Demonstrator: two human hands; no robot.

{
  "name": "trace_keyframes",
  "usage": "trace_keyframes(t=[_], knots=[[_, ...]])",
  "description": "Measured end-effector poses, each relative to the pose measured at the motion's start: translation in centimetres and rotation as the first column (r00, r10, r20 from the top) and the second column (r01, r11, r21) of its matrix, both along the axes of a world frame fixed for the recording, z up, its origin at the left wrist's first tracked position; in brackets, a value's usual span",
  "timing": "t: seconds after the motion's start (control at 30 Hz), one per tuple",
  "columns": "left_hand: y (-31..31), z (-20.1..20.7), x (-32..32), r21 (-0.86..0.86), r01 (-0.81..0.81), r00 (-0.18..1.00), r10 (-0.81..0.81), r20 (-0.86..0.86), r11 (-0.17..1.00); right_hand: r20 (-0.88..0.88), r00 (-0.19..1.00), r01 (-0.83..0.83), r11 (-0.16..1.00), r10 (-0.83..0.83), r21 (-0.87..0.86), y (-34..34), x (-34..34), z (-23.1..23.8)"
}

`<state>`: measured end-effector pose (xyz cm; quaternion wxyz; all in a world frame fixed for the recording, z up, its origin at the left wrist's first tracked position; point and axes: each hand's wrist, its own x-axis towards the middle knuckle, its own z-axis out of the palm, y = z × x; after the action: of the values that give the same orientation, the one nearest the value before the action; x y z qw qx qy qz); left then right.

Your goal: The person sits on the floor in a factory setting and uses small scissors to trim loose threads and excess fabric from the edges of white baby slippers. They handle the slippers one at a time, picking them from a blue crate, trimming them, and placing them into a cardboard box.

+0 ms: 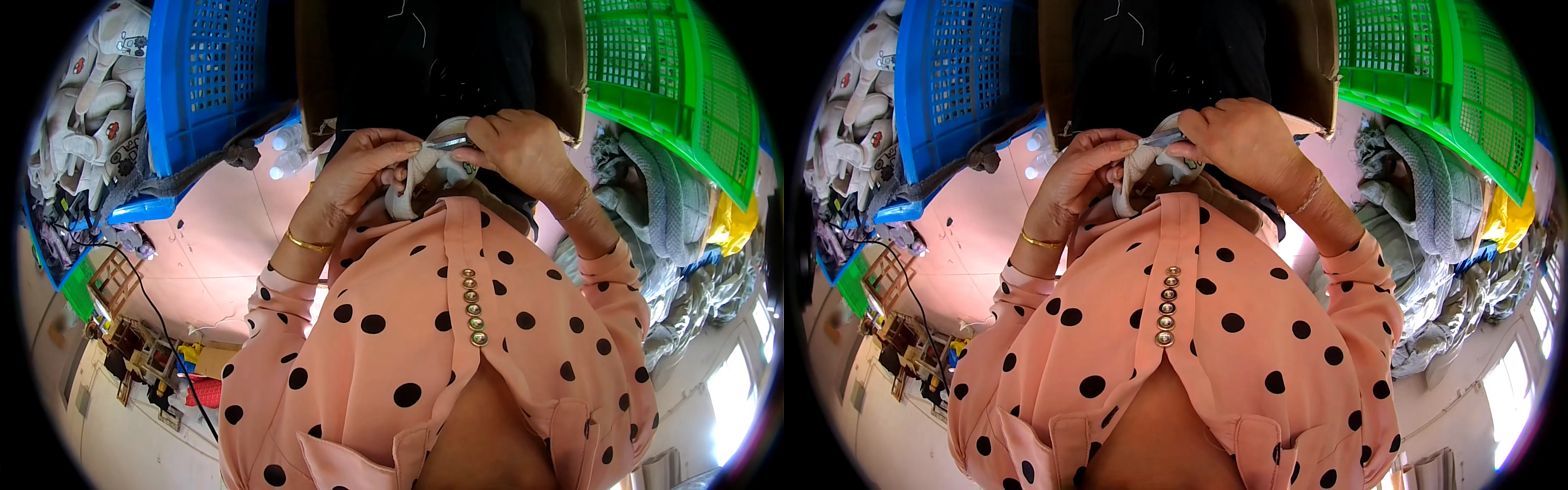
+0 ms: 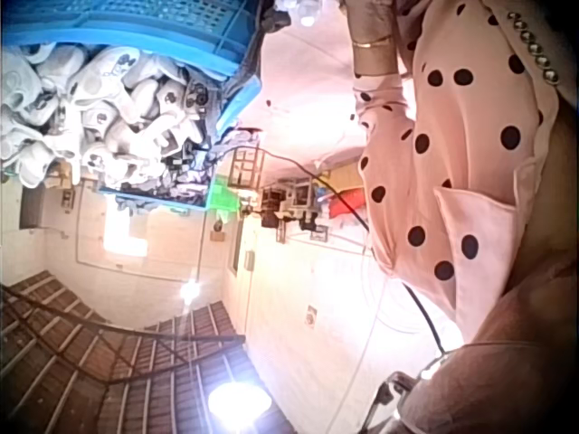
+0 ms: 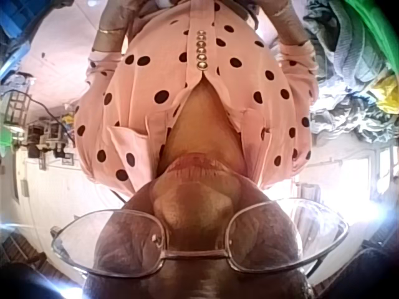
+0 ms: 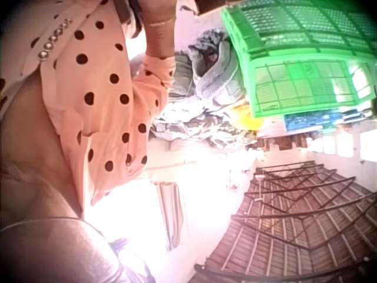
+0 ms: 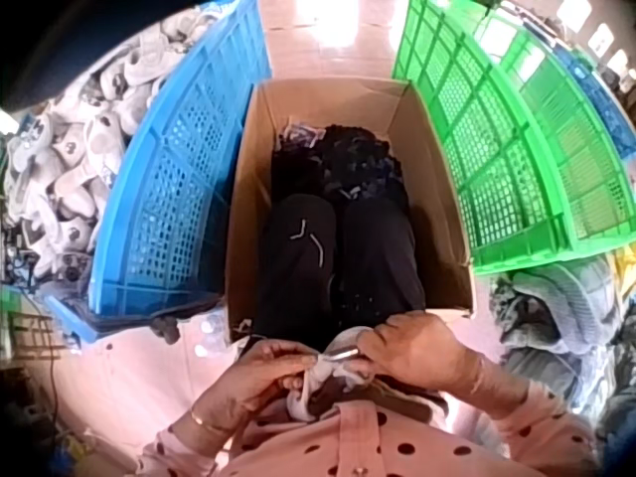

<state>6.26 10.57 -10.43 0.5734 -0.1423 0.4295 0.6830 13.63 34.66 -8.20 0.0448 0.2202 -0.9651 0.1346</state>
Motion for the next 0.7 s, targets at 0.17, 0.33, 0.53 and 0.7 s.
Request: trace_keyframes(t=[0.17, 0.33, 0.53, 0.7], knots=[[-0.02, 0.03, 0.04, -0.002, 0.010, 1.000, -0.010, -0.012, 1.000, 0.036, 0.999, -0.021, 1.000, 0.022, -0.012, 0.18, -0.33, 0.14], [0.08, -0.20, 0.19, -0.006, -0.003, 1.000, 0.003, -0.015, 1.000, 0.055, 0.998, -0.039, 0.999, 0.040, -0.017, 0.29, -0.55, 0.03], [0.15, 0.10, -0.01, 0.000, 0.014, 1.000, -0.014, -0.020, 1.000, 0.061, 0.998, -0.016, 0.995, 0.022, -0.103, 0.49, -0.38, -0.30], [0.21, 0.36, -0.04, -0.021, 0.021, 0.999, -0.022, -0.043, 1.000, 0.155, 0.988, 0.030, 0.994, -0.014, -0.106, 0.28, 0.26, 0.13]])
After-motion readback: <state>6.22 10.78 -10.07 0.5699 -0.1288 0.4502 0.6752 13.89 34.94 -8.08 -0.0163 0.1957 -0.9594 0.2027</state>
